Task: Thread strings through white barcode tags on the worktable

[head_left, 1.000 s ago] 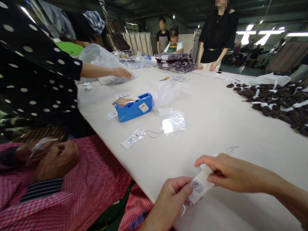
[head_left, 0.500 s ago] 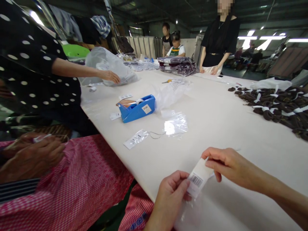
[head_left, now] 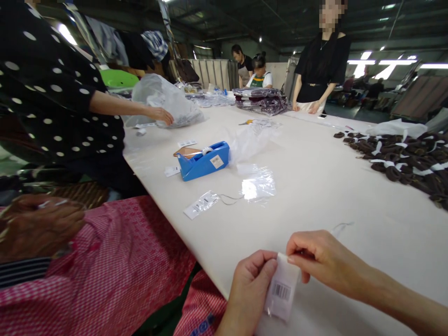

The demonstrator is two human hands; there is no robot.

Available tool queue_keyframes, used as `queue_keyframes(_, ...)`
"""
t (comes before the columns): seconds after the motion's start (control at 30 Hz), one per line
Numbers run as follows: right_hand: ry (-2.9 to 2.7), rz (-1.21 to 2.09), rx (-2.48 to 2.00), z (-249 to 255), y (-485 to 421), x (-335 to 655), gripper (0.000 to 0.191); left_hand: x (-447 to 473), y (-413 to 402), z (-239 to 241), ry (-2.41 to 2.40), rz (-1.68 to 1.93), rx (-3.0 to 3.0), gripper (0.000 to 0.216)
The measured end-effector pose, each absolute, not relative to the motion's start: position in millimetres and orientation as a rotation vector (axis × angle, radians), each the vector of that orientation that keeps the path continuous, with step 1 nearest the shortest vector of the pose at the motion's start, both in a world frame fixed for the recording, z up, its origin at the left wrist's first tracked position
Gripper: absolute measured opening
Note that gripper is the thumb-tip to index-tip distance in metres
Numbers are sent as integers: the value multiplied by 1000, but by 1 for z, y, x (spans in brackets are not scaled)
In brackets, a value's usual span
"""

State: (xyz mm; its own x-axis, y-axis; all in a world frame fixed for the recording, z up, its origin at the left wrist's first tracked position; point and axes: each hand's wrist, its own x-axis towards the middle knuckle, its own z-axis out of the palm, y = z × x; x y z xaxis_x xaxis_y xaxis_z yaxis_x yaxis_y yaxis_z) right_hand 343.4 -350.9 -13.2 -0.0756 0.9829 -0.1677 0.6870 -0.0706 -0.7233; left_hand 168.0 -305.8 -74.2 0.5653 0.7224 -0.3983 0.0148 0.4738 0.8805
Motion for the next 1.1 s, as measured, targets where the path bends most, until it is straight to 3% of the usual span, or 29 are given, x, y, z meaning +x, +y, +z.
queue_keyframes(0.37,-1858,892,-1648,-31,-352,329,21,160,-303,-81,890,579,1024,21)
queue_keyframes(0.43,-1797,904,-1709,-30,-350,327,13,157,-301,-80,903,595,1081,19)
queue_keyframes(0.57,-1703,1037,-1810,-28,-342,322,36,148,-297,-75,900,597,1129,16)
queue_keyframes(0.67,-1714,1242,-1702,-33,-329,315,5,138,-287,-67,899,587,1224,19)
queue_keyframes(0.83,-1685,1366,-1484,-38,-284,298,10,105,-250,-38,940,560,1517,26)
queue_keyframes(0.97,-1800,1207,-1445,-23,-223,276,11,71,-210,-15,1274,959,1776,32)
queue_keyframes(1.1,-1898,1086,-1478,-18,-159,252,12,57,-179,-29,1444,1219,2101,19)
